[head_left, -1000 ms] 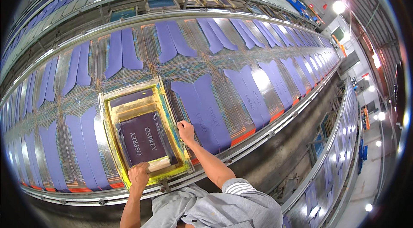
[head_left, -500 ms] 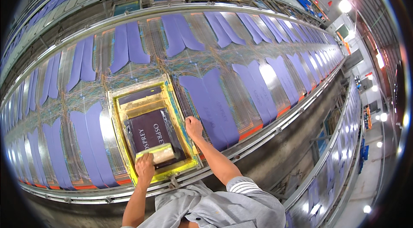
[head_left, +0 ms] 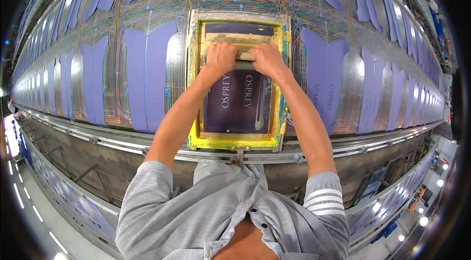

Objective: The person performs screen printing on a conveyor belt. They place a screen frame over a purple fabric piece, apply ink with a squeegee, and pull the ink across the mesh to transfer the design. The person repeats this process on multiple fabric pieces.

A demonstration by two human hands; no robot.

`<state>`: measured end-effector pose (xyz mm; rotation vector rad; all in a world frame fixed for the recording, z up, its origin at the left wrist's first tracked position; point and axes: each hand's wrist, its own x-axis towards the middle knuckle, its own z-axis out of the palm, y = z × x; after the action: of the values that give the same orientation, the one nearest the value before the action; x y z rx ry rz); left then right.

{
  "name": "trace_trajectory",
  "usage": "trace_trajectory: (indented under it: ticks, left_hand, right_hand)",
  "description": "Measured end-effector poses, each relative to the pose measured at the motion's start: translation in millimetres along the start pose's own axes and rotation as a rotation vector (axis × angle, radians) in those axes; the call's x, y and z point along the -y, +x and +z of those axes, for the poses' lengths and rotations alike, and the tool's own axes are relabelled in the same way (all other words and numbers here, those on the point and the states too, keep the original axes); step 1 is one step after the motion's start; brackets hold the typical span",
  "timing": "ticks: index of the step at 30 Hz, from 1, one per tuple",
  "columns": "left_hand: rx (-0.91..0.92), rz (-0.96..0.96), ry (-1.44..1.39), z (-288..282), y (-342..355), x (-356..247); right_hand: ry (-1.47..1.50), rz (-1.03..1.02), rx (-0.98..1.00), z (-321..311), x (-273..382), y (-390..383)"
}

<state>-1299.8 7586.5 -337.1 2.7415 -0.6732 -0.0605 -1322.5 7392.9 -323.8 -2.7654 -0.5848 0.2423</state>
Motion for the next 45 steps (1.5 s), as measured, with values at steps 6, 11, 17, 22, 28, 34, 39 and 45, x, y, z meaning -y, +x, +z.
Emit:
trace_trajectory:
  ticks: [6, 11, 17, 22, 28, 34, 39, 45]
  left_hand:
    - [-0.022, 0.022, -0.126, 0.8, -125.9, -48.8]
    - [0.054, -0.028, -0.146, 8.9, -226.6, -82.6]
    - [0.202, -0.057, -0.058, -3.0, -147.9, -53.6]
    - [0.159, -0.065, 0.052, -8.0, -29.7, -13.6]
    - [0.053, 0.005, -0.036, -2.2, -31.0, -17.8]
    - [0.023, 0.005, -0.146, 6.4, -171.7, -66.3]
    - [0.019, 0.030, -0.136, 5.8, -227.8, -91.7]
    - [0.170, -0.016, -0.051, 9.8, -232.2, -83.1]
  right_hand:
    - [-0.005, -0.070, -0.117, 34.4, 62.2, -104.2]
    - [0.062, -0.037, 0.002, 58.7, 114.8, -193.6]
    - [0.053, -0.052, 0.010, 45.4, 68.8, -129.2]
    - [-0.001, 0.025, 0.034, 8.9, 12.0, -22.3]
    - [-0.010, -0.017, -0.064, 19.7, 6.2, -27.0]
    - [0.067, -0.042, -0.095, 54.2, 83.4, -147.2]
    - [0.150, -0.044, -0.002, 55.3, 111.4, -204.2]
    - [0.113, 0.482, -0.627, 45.7, 9.1, -172.5]
